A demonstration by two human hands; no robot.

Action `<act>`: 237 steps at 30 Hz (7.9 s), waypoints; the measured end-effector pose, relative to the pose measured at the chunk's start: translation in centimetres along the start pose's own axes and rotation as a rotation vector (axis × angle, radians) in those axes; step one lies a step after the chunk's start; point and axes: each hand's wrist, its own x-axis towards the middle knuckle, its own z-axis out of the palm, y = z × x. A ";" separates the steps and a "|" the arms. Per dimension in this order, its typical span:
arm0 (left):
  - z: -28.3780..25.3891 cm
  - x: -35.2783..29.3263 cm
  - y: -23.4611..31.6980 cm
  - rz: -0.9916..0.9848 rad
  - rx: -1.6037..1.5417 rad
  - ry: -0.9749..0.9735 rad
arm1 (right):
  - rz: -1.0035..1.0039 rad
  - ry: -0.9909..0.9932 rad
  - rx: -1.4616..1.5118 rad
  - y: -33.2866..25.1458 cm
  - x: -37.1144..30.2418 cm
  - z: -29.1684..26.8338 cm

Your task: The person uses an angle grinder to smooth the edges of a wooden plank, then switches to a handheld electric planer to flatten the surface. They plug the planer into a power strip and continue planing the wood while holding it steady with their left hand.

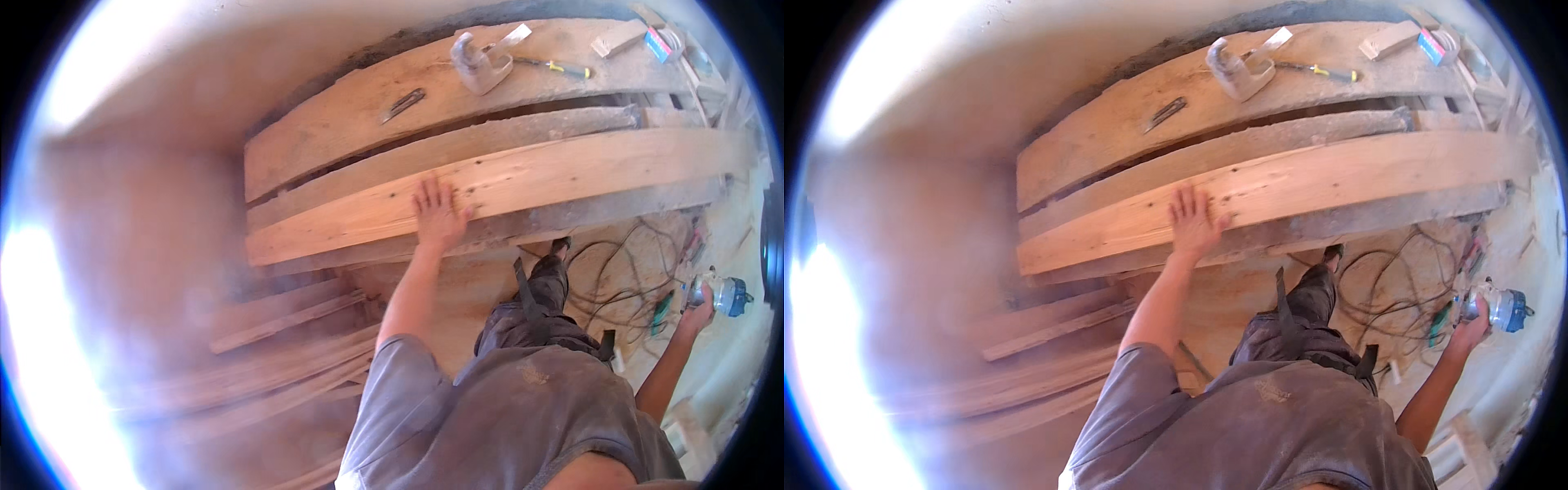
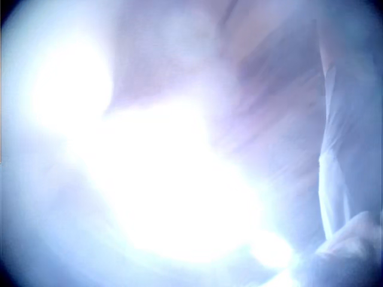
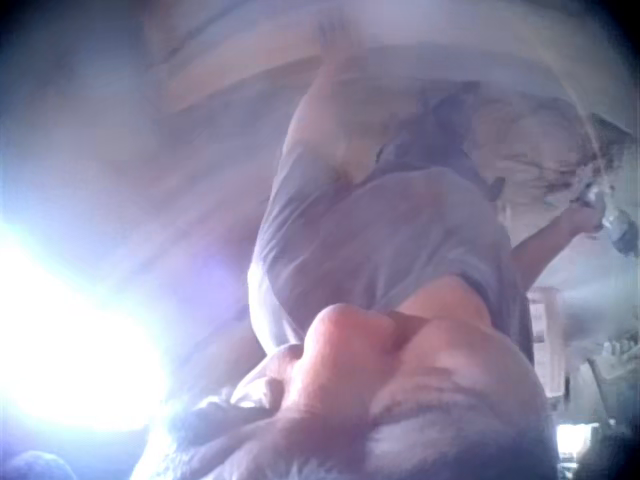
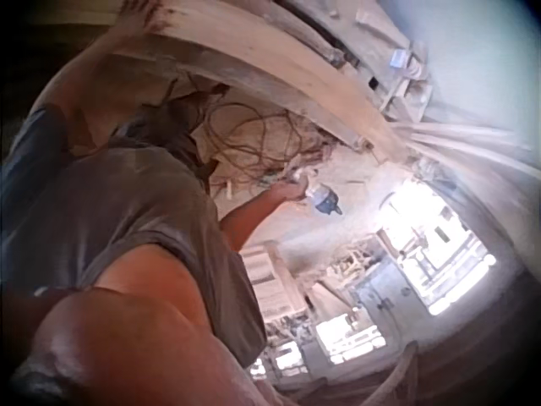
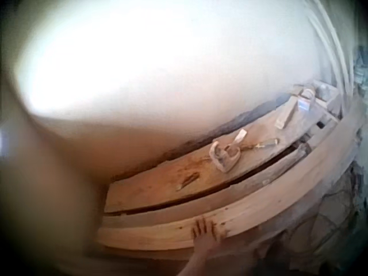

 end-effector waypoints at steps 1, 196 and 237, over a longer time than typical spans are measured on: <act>0.0 0.0 0.0 -0.006 -0.035 -0.021 | 0.044 -0.043 0.041 1.0 -2.8 -0.8; 5.2 17.6 34.1 0.785 -0.866 -1.190 | -0.726 -0.003 -0.377 6.7 -17.9 28.0; -6.6 4.2 1.2 0.795 0.113 -0.239 | -0.387 0.170 -0.498 9.6 -39.5 25.7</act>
